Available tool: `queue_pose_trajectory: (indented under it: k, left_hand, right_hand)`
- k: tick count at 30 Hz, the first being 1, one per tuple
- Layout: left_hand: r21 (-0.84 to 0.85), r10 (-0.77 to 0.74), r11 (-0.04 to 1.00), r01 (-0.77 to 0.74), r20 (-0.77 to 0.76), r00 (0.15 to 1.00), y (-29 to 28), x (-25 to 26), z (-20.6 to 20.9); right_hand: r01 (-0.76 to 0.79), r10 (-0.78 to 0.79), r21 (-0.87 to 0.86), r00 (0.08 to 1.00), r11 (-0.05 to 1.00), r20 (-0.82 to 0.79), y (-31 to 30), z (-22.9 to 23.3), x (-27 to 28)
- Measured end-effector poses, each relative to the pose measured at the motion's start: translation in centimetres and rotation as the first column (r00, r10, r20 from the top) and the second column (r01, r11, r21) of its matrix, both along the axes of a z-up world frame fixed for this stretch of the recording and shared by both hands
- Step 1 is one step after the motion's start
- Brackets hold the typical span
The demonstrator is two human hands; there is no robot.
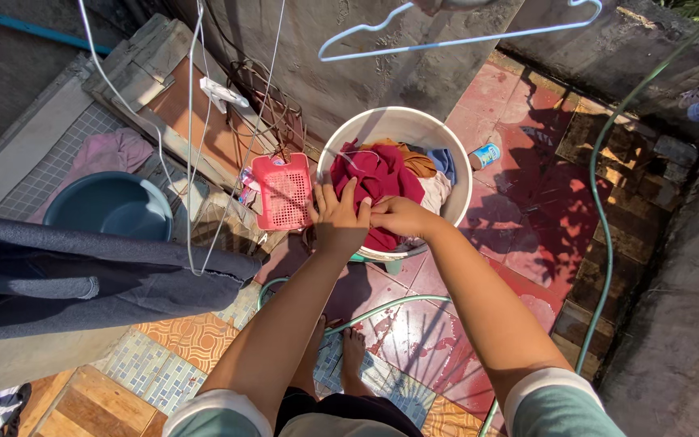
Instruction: The person takes wet clothing items from a white bucket, slides them onto wire hangers, and hooks the hangers onto a horizontal pipe.
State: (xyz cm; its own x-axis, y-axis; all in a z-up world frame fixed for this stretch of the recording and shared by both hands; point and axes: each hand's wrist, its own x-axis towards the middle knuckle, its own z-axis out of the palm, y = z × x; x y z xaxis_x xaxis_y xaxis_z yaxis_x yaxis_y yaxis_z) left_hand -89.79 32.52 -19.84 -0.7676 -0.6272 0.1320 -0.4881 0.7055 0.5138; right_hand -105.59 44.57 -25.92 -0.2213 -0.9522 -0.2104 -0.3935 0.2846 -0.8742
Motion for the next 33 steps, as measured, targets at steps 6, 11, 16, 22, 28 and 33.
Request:
queue_pose_trajectory:
  k: [6, 11, 16, 22, 28, 33]
  left_hand:
    - [0.154, -0.064, 0.988, 0.032, 0.206, 0.977, -1.0, -1.3, -2.5]
    - [0.289, 0.018, 0.957, -0.01, -0.024, 1.0, -1.1, -2.1, -3.9]
    - [0.409, 0.108, 0.889, -0.206, 0.249, 0.962, -1.1, -2.5, -3.8]
    - [0.126, 0.071, 0.987, -0.103, 0.236, 0.969, -1.4, -0.8, -8.1]
    - [0.079, 0.086, 0.991, -0.112, 0.273, 0.958, -1.0, -1.0, -8.6]
    - [0.121, 0.074, 0.987, -0.106, 0.241, 0.968, -0.9, -1.0, -5.9]
  right_hand:
    - [0.737, -0.741, -0.255, 0.46, 0.626, -0.489, 2.3, -6.9, -5.4]
    - [0.525, -0.483, 0.189, 0.846, 0.83, -0.227, 0.5, -5.4, -2.5]
    - [0.044, 0.011, 0.134, 0.923, 0.99, -0.385, 0.8, 1.1, 3.4]
    - [0.518, -0.514, 0.08, 0.855, 0.852, -0.069, 1.1, -1.5, -3.3]
    - [0.648, -0.349, 0.512, 0.749, 0.565, -0.563, 1.2, -10.4, -7.1]
    - [0.579, -0.225, 0.519, 0.774, 0.628, -0.591, 0.3, -8.8, -5.6]
